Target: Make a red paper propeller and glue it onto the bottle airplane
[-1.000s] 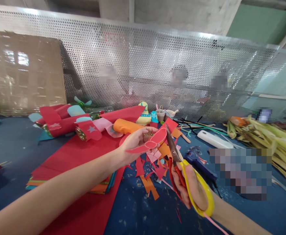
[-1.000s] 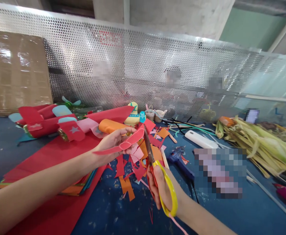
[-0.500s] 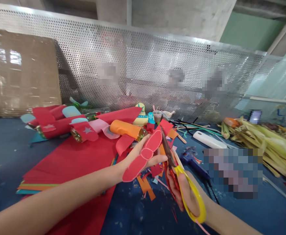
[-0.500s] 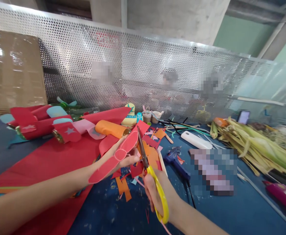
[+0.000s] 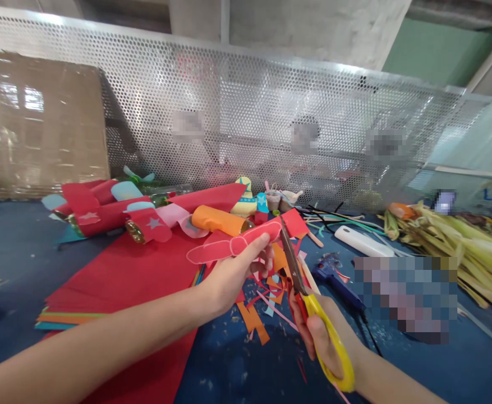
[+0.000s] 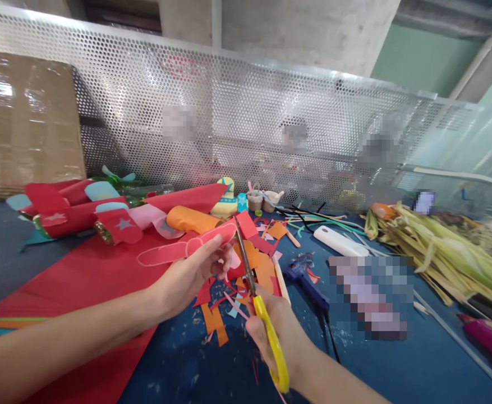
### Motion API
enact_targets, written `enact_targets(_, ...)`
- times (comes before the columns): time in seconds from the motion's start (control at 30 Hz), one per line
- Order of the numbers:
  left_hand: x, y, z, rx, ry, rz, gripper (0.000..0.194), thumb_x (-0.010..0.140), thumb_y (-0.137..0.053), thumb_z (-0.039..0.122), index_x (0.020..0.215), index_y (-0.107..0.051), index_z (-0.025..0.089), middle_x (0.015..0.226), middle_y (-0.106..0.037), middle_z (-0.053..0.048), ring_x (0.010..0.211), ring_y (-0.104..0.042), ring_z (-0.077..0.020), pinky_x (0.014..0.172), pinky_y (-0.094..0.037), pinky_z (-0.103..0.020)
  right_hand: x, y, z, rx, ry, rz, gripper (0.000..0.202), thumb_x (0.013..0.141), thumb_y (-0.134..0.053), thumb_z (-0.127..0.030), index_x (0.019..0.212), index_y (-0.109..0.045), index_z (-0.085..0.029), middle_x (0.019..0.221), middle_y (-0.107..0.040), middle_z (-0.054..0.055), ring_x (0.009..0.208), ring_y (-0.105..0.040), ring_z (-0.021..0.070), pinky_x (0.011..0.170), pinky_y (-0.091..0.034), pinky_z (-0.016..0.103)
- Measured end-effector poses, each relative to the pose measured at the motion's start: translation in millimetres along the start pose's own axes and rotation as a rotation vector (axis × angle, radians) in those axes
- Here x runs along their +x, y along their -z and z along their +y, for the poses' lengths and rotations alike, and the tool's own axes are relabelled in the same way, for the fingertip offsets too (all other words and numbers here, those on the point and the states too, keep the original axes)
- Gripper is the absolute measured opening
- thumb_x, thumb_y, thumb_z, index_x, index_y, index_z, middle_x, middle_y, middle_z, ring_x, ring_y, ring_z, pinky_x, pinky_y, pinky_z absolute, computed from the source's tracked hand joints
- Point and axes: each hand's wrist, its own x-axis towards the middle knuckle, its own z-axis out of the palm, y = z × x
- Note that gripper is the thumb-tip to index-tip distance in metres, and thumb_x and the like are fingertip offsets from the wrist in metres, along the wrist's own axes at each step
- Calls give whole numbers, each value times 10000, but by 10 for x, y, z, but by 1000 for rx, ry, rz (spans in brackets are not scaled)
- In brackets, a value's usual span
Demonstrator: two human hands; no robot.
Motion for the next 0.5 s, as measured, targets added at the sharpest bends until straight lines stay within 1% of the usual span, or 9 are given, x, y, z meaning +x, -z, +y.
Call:
enact_targets(0.13,0,20,19,51,-1,-2,332,859,-539,480,723,-577,179,671,-508,3,630,-447,-129,611,-392,-242,-11,-3,-19,-17,-4,-18,627,773,-230,-827,654,-383,-230,441,-304,-71,406,-273,97,430,-252,263)
enact_targets(0.23,-3,25,37,148,-55,20,339,888,-493,458,691,-547,187,659,-501,9,640,-451,-135,646,-395,-249,-24,-37,11,33,-32,-4,624,759,-268,-834,708,-398,-226,485,-304,-76,406,-264,88,400,-260,243)
enact_targets(0.33,-13,7,59,237,-73,20,359,897,-463,469,677,-534,194,652,-501,12,637,-452,-143,640,-391,-254,-52,-79,101,131,-66,-51,658,754,-271,-837,851,-467,-216,543,-331,-71,407,-289,89,395,-345,232)
enact_targets(0.43,-29,-24,76,261,-45,11,352,880,-465,483,672,-519,203,646,-495,12,634,-447,-152,609,-379,-257,-89,-102,212,164,-51,-49,706,768,-270,-822,1020,-501,-204,613,-397,-47,453,-341,101,478,-452,256)
enact_targets(0.5,-42,-47,90,306,-51,-9,373,879,-448,477,630,-493,203,627,-478,10,630,-440,-153,620,-372,-265,-109,-108,262,183,-42,-29,729,769,-263,-821,1065,-506,-200,645,-417,-33,493,-371,112,551,-496,279)
